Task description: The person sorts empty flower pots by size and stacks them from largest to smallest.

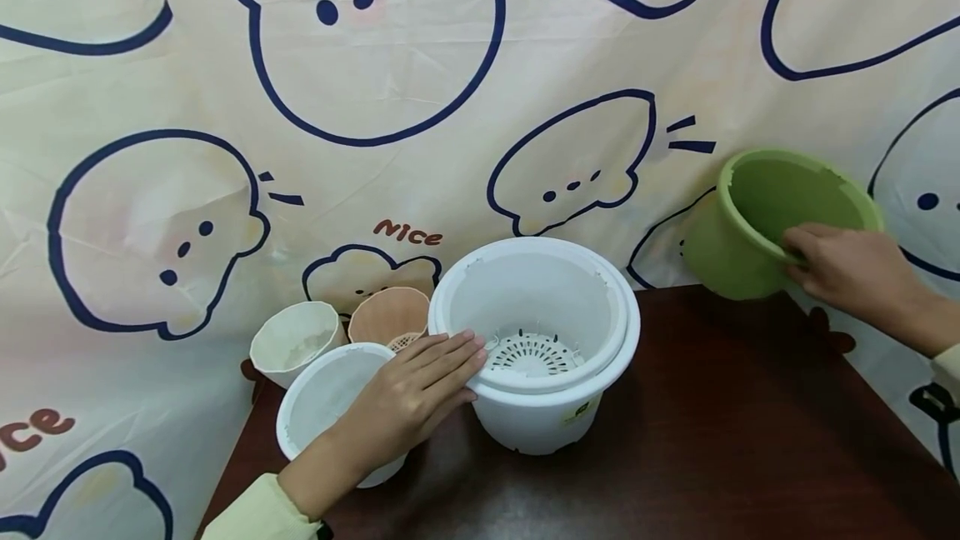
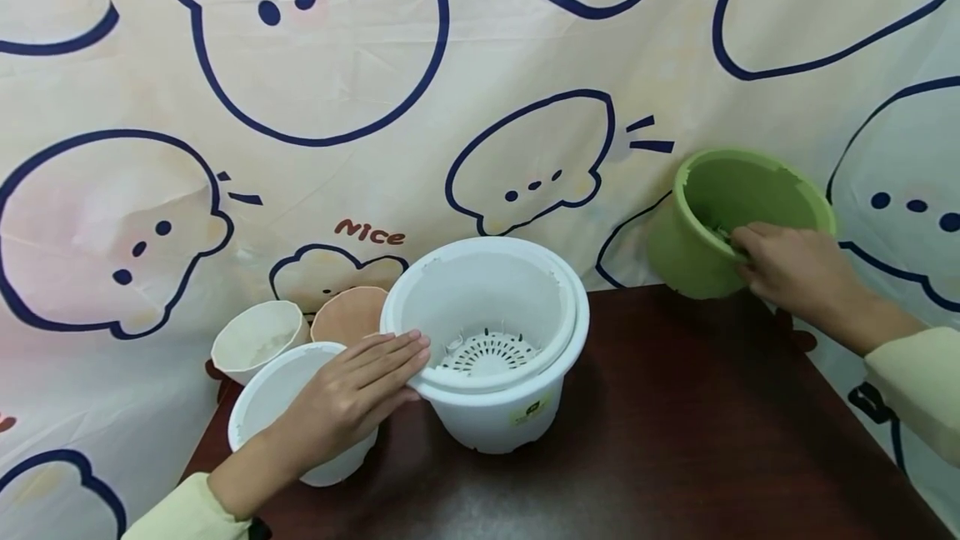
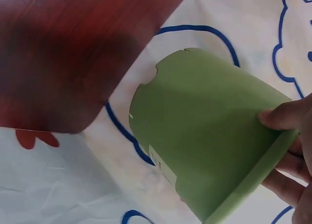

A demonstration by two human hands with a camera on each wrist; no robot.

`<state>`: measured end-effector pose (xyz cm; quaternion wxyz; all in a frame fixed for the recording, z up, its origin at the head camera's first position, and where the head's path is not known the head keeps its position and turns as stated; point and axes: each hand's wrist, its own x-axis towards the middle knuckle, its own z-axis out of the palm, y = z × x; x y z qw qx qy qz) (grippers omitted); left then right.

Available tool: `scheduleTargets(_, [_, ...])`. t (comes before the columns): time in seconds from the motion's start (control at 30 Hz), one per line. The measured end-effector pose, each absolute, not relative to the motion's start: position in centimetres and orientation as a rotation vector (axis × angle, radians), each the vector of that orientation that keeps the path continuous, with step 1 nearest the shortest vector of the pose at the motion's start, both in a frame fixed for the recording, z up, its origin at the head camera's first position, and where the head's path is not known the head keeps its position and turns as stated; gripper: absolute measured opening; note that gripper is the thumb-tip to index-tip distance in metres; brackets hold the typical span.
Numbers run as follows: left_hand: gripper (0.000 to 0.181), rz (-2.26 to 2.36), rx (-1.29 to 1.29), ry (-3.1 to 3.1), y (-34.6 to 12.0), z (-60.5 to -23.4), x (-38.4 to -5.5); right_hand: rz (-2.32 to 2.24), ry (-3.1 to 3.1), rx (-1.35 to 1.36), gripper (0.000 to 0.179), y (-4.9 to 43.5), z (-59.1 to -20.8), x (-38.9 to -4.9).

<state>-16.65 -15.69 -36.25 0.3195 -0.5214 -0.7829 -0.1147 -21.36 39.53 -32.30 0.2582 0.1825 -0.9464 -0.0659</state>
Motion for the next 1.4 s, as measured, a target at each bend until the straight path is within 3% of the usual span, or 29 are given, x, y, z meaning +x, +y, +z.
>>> scheduleTargets(0.17, [0.045, -0.299, -1.362, -2.069, -15.7, -36.3, -16.6, -0.195, -2.478, 0.546, 0.031, 38.8, -31.3, -21.1])
scheduleTargets(1.13, [0.045, -0.298, -1.348, -2.087, -15.7, -36.5, -16.5, -0.179, -2.312, 0.531, 0.04, 36.7, -26.0, -18.1])
scheduleTargets(1.3, [0.045, -0.291, -1.346, -2.081, -15.7, -36.5, -16.4, -0.197, -2.232, 0.574, 0.035, 36.3, -25.4, -17.7])
scheduleTargets(1.4, [0.045, -0.291, -1.343, -2.083, -15.6, -36.5, -16.4, -0.184, -2.204, 0.6, 0.023, 36.1, -25.1, -17.5])
